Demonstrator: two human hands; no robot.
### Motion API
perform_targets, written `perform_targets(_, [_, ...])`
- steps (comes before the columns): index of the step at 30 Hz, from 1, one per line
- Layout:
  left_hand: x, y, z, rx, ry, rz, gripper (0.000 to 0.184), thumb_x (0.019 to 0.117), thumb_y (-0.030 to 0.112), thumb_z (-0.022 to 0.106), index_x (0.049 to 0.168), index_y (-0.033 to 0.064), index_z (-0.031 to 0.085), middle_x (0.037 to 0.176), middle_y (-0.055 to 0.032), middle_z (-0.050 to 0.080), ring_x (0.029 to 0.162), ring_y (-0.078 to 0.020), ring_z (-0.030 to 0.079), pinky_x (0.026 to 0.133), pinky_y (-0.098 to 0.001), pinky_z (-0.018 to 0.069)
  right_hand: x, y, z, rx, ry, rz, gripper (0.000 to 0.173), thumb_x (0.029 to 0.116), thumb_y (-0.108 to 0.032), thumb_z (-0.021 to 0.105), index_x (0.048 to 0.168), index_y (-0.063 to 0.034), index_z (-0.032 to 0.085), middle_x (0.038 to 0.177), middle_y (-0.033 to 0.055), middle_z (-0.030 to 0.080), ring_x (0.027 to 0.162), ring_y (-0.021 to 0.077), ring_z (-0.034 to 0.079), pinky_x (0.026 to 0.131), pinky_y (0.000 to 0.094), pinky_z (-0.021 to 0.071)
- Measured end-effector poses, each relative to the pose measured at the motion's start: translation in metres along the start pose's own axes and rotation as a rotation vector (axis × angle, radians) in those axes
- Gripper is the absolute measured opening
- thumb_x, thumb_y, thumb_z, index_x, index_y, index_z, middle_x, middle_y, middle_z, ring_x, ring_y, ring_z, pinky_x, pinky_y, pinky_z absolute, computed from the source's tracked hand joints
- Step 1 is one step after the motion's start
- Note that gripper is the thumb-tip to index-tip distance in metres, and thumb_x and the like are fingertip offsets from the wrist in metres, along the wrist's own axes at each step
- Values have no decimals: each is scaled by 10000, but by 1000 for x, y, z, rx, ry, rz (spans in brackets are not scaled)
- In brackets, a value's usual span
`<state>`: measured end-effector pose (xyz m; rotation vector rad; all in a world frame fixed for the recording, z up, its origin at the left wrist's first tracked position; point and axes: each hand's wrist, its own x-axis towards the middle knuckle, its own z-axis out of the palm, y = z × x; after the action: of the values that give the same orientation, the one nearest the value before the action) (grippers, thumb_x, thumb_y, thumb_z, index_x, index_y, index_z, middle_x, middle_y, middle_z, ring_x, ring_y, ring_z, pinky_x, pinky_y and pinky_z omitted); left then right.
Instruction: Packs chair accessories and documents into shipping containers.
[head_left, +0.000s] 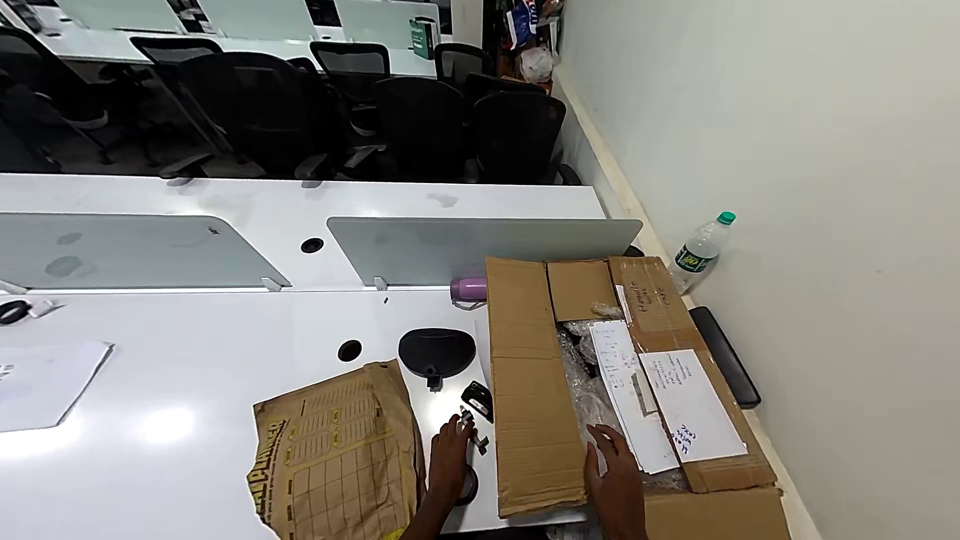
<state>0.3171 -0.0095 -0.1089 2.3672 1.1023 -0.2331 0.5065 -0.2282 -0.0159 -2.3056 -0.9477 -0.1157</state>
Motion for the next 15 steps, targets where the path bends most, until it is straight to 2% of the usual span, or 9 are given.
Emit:
perform_targets(2, [8,3,-1,96,-32,43,500,967,-38,481,1396,175,626,1584,-172,411,1387,-396,460,1090,-554,406,-5,-2,-4,-11,3,11,302,899,-95,615,1153,-30,765,1195,183,709,906,358,717,791,520,588])
perform_targets(9, [23,-5,2,239,-127,184,322,993,1,493,1200,77,728,1542,-193,464,1435,-376,417,1162,-554,331,-29,5,-15,-52,11,80,281,899,-92,630,1134,-19,766,1101,181,731,872,353,717,784,523,585])
perform_targets(12, [23,-11,3,307,-151,211,316,1008,14,484,1218,48,717,1564,-181,448,1472,-377,371,1202,-572,259,-37,8,-19,-56,9,105,284,906,-88,619,1140,-10,761,1090,190,729,887,368,715,804,538,580])
perform_targets(15, [20,-14,-1,334,-105,190,310,1006,31,507,1231,65,718,1561,-165,461,1477,-376,370,1205,-590,243,-39,7,-19,-49,14,108,287,919,-103,607,1146,-24,763,1098,179,733,906,369,715,819,540,576])
